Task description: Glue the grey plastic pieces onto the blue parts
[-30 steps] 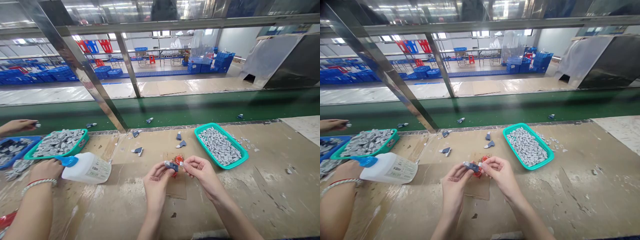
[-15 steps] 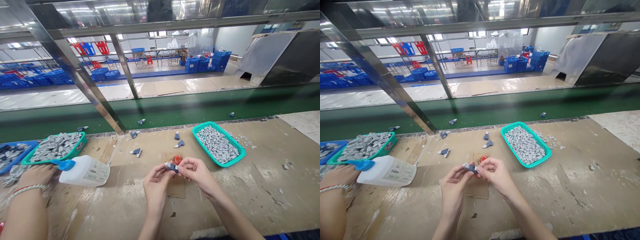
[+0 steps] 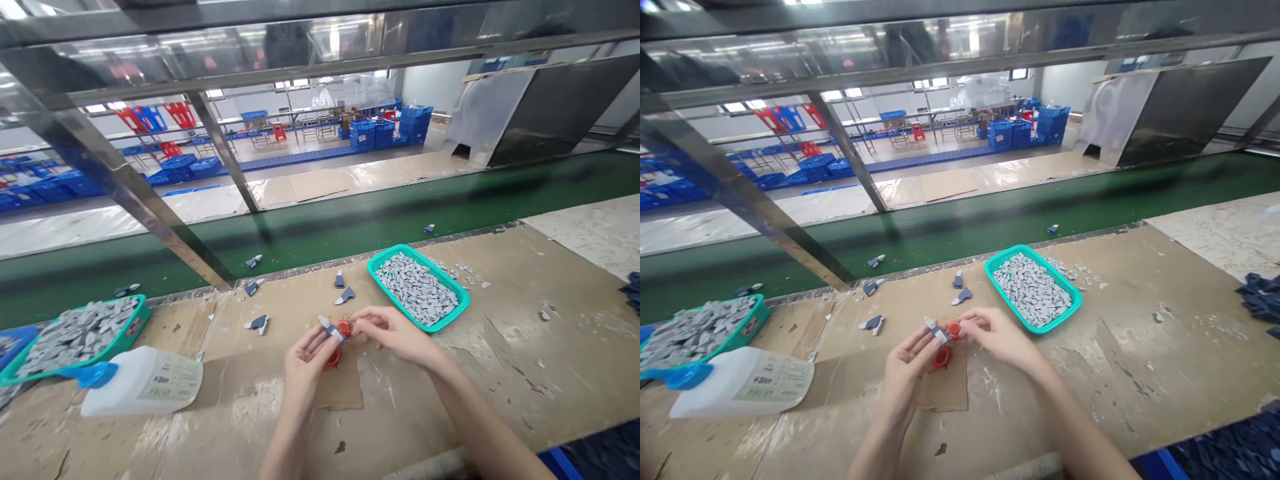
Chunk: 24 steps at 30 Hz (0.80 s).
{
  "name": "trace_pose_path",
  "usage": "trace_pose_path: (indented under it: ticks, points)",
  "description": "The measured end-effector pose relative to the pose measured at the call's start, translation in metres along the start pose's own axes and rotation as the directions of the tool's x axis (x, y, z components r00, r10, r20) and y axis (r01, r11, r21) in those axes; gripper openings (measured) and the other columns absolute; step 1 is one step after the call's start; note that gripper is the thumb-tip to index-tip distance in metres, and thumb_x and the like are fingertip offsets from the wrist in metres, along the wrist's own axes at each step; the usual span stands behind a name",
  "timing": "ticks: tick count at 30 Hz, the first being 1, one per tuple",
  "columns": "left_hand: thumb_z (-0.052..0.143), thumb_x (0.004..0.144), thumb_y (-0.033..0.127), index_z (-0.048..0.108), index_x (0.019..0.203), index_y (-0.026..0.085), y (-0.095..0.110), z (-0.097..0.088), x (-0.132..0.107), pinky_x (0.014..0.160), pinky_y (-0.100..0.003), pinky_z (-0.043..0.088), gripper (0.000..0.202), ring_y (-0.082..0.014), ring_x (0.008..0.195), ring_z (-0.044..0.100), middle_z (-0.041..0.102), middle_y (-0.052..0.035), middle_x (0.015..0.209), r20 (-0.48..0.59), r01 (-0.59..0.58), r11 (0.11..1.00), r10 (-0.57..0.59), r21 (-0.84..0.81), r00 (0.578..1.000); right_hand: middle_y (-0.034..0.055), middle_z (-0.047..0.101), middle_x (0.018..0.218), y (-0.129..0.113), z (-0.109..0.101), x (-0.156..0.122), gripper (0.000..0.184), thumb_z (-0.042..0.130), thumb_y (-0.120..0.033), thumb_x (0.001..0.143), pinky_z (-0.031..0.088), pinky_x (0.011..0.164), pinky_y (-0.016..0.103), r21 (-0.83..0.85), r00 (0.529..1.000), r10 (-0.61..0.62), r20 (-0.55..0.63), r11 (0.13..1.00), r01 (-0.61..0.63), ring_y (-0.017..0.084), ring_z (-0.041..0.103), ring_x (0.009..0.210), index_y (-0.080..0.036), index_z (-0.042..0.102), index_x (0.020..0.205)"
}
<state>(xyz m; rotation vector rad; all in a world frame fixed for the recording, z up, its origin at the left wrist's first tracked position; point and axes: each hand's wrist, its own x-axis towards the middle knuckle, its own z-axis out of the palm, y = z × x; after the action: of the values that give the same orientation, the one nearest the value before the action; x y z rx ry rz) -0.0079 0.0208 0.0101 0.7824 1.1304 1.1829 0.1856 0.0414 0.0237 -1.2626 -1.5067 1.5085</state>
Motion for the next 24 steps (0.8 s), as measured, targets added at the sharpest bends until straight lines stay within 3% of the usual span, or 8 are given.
trace_pose_path:
  ticks: [2, 4, 5, 8, 13, 17, 20, 24]
  points:
    - [0.073, 0.069, 0.029, 0.060, 0.114, 0.014, 0.004, -0.012, 0.016, 0.098, -0.037, 0.044, 0.050, -0.0248, 0.109, 0.059, 0.065, -0.0146, 0.113, -0.031, -0.030, 0.998, 0.032, 0.056, 0.999, 0.0059, 0.067, 0.100, 0.006, -0.037, 0.012, 0.030, 0.050, -0.038, 0.087, 0.045, 0.068, 0.025, -0.274, 0.975, -0.038, -0.218, 0.961, -0.024, 0.018, 0.062, 0.088, -0.022, 0.062, 0.109]
    - [0.067, 0.074, 0.035, 0.057, 0.117, 0.014, 0.010, -0.027, 0.040, 0.096, -0.038, 0.045, 0.049, -0.0236, 0.111, 0.058, 0.062, -0.0147, 0.118, -0.024, -0.126, 0.973, 0.133, 0.193, 0.991, 0.0048, 0.067, 0.102, 0.013, -0.073, 0.027, 0.028, 0.050, -0.030, 0.087, 0.044, 0.073, 0.025, -0.531, 0.903, -0.031, -0.429, 0.817, -0.224, 0.018, 0.061, 0.091, -0.023, 0.062, 0.112]
    - [0.064, 0.075, 0.038, 0.055, 0.118, 0.015, 0.014, -0.035, 0.055, 0.095, -0.038, 0.046, 0.049, -0.0233, 0.111, 0.058, 0.062, -0.0148, 0.119, -0.013, -0.189, 0.943, 0.200, 0.274, 0.980, 0.0041, 0.068, 0.099, 0.016, -0.088, 0.036, 0.027, 0.051, -0.028, 0.087, 0.044, 0.073, 0.024, -0.616, 0.891, -0.010, -0.453, 0.726, -0.305, 0.017, 0.062, 0.091, -0.023, 0.064, 0.110]
    - [0.058, 0.078, 0.039, 0.053, 0.119, 0.013, 0.025, -0.049, 0.108, 0.093, -0.039, 0.045, 0.049, -0.0222, 0.107, 0.059, 0.062, -0.0143, 0.115, 0.024, -0.305, 0.850, 0.327, 0.429, 0.945, 0.0043, 0.070, 0.092, 0.021, -0.109, 0.064, 0.018, 0.062, -0.027, 0.080, 0.043, 0.070, 0.023, -0.667, 0.888, 0.038, -0.459, 0.645, -0.373, 0.018, 0.063, 0.087, -0.022, 0.071, 0.094]
    - [0.055, 0.083, 0.030, 0.057, 0.111, 0.011, 0.034, -0.042, 0.193, 0.095, -0.045, 0.042, 0.034, -0.0213, 0.099, 0.060, 0.064, -0.0112, 0.101, 0.084, -0.349, 0.636, 0.408, 0.688, 0.909, 0.0170, 0.069, 0.092, 0.015, -0.094, 0.100, 0.015, 0.067, -0.022, 0.074, 0.045, 0.071, 0.031, -0.681, 0.847, 0.108, -0.520, 0.547, -0.487, 0.029, 0.064, 0.090, -0.012, 0.072, 0.083]
    - [0.055, 0.086, 0.032, 0.057, 0.112, 0.016, 0.034, -0.022, 0.238, 0.093, -0.047, 0.042, 0.031, -0.0222, 0.107, 0.055, 0.058, -0.0094, 0.116, 0.182, -0.366, 0.408, 0.423, 0.837, 0.887, 0.0240, 0.066, 0.097, 0.012, -0.081, 0.108, 0.020, 0.055, -0.005, 0.076, 0.045, 0.072, 0.033, -0.685, 0.824, 0.106, -0.557, 0.502, -0.528, 0.031, 0.063, 0.094, -0.006, 0.070, 0.089]
    - [0.054, 0.086, 0.033, 0.054, 0.117, 0.016, 0.033, -0.007, 0.250, 0.091, -0.047, 0.043, 0.035, -0.0233, 0.108, 0.053, 0.054, -0.0104, 0.121, 0.230, -0.360, 0.270, 0.414, 0.893, 0.881, 0.0227, 0.067, 0.092, 0.012, -0.078, 0.101, 0.022, 0.049, -0.001, 0.076, 0.044, 0.070, 0.031, -0.698, 0.837, 0.075, -0.542, 0.516, -0.497, 0.030, 0.064, 0.090, -0.006, 0.069, 0.085]
    - [0.051, 0.087, 0.035, 0.055, 0.115, 0.016, 0.026, 0.007, 0.235, 0.092, -0.047, 0.042, 0.034, -0.0230, 0.108, 0.053, 0.055, -0.0102, 0.119, 0.274, -0.350, 0.128, 0.401, 0.928, 0.874, 0.0161, 0.067, 0.087, 0.010, -0.081, 0.078, 0.022, 0.048, -0.006, 0.079, 0.042, 0.067, 0.027, -0.714, 0.867, -0.025, -0.498, 0.580, -0.393, 0.025, 0.063, 0.085, -0.009, 0.068, 0.087]
